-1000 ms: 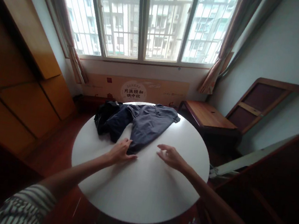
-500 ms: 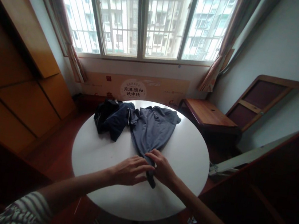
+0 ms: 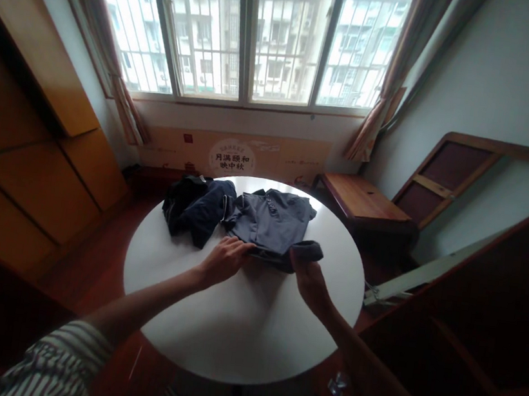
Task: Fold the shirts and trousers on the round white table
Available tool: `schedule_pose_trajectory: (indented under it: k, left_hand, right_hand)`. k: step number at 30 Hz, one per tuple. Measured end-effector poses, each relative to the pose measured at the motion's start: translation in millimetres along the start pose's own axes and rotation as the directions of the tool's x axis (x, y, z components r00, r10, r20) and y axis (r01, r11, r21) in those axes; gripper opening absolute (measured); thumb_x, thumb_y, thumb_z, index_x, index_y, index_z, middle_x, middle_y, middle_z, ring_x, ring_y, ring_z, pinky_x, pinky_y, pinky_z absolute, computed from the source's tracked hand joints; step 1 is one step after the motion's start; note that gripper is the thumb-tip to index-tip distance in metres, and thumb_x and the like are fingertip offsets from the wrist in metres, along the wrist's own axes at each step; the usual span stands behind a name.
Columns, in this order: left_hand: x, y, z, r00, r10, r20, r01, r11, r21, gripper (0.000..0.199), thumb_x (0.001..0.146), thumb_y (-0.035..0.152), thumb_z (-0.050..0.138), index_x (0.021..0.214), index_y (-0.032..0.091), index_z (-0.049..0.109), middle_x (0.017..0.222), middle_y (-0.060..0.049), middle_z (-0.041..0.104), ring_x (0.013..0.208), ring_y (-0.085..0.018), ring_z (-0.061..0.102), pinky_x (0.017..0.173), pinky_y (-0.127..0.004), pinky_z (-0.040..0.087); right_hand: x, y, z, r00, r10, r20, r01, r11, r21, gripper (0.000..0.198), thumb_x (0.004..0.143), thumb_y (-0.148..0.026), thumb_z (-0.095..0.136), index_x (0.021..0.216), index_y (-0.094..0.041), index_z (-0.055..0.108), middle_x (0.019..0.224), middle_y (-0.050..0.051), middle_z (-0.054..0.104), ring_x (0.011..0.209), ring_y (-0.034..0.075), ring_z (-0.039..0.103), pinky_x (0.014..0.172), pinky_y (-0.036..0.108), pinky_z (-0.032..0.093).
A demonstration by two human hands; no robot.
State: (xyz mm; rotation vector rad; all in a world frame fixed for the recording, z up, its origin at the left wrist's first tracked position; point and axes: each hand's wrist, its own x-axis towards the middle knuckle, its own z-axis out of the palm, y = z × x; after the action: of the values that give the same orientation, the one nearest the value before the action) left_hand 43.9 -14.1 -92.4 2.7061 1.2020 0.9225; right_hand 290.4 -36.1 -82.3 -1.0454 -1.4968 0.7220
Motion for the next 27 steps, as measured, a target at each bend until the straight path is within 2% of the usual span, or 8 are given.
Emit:
schedule_pose_trajectory:
  k: [5,9,12,17,19,22,24,27]
  left_hand:
    - [-9.0,13.4,-6.9,0.982,0.121,0.145,-0.094,0.979,-0.18,0.026,0.097,0.036,0.051,0.097,0.018,0.07,0.084,-0.01,0.071,0.085,-0.023,0.064,0.084,-0.034,0.046]
    - [-14.7,4.9,5.8,0.949,-0.068,0.309,0.123,0.979,-0.16,0.035,0.094,0.032,0.055,0.126,0.021,0.061,0.079,-0.006,0.071,0.072,-0.023,0.068,0.072,-0.03,0.048]
    - [-10.8,-5.6,14.5,0.91,-0.145,0.387,0.175,0.984,-0.044,0.041,0.084,0.027,0.067,0.125,0.026,0.063,0.084,-0.005,0.073,0.08,-0.024,0.07,0.075,-0.029,0.049]
    - [3.3,-10.8,10.1,0.959,-0.119,0.257,0.128,0.992,-0.017,0.022,0.093,0.019,0.051,0.106,0.022,0.069,0.102,-0.009,0.072,0.091,-0.023,0.069,0.088,-0.034,0.049]
    - [6.9,-7.7,2.9,0.986,-0.096,0.134,0.106,0.992,-0.066,0.02,0.093,0.02,0.051,0.105,0.02,0.067,0.101,-0.01,0.071,0.094,-0.023,0.067,0.094,-0.037,0.048]
    - [6.1,3.1,-4.5,0.997,-0.07,0.013,0.072,0.977,-0.2,0.022,0.087,0.016,0.053,0.105,0.018,0.066,0.103,-0.011,0.067,0.103,-0.023,0.063,0.097,-0.038,0.048]
    - [2.1,13.3,-1.9,0.998,-0.066,0.014,0.067,0.948,-0.311,0.026,0.081,0.012,0.055,0.103,0.017,0.067,0.111,-0.012,0.064,0.111,-0.025,0.06,0.099,-0.038,0.047]
    - [-2.5,24.5,15.1,0.984,-0.144,0.106,0.179,0.821,-0.543,0.03,0.079,0.013,0.052,0.105,0.018,0.068,0.118,-0.011,0.064,0.115,-0.025,0.06,0.099,-0.038,0.048]
  right_hand:
    - [2.6,-3.8,-31.3,0.999,0.05,0.011,-0.051,0.993,0.103,0.03,0.084,-0.05,0.068,0.083,-0.02,0.066,0.082,0.003,0.066,0.08,0.021,0.061,0.079,0.035,0.051]
    - [-18.5,-10.1,-39.0,0.966,-0.013,0.259,-0.007,0.997,0.074,0.027,0.088,-0.045,0.065,0.1,-0.022,0.066,0.097,0.006,0.068,0.091,0.023,0.063,0.085,0.036,0.051]
    - [-33.1,-12.9,-35.7,0.947,-0.015,0.32,-0.008,0.997,0.072,0.024,0.09,-0.043,0.062,0.103,-0.023,0.063,0.091,0.004,0.066,0.081,0.02,0.063,0.076,0.033,0.052]
    - [-32.3,-22.0,-42.9,0.931,-0.005,0.365,-0.025,0.997,0.078,0.024,0.092,-0.044,0.059,0.099,-0.022,0.063,0.088,0.005,0.064,0.077,0.019,0.061,0.071,0.032,0.051]
    - [-25.9,-27.3,-52.1,0.872,-0.028,0.49,-0.025,0.995,0.1,0.026,0.092,-0.045,0.058,0.089,-0.02,0.064,0.086,0.005,0.063,0.079,0.02,0.061,0.073,0.032,0.05]
    - [-13.5,-31.2,-62.5,0.644,-0.07,0.761,-0.06,0.988,0.141,0.039,0.089,-0.055,0.061,0.096,-0.018,0.068,0.099,0.009,0.065,0.095,0.024,0.062,0.086,0.036,0.05]
    - [-4.1,-28.3,-61.9,0.574,-0.101,0.812,-0.129,0.969,0.212,0.055,0.086,-0.067,0.056,0.104,-0.016,0.069,0.11,0.013,0.065,0.105,0.027,0.062,0.093,0.041,0.049]
    - [8.0,-16.5,-47.7,0.73,0.006,0.683,-0.182,0.965,0.187,0.057,0.091,-0.067,0.047,0.103,-0.015,0.067,0.104,0.013,0.068,0.095,0.024,0.065,0.087,0.041,0.052]
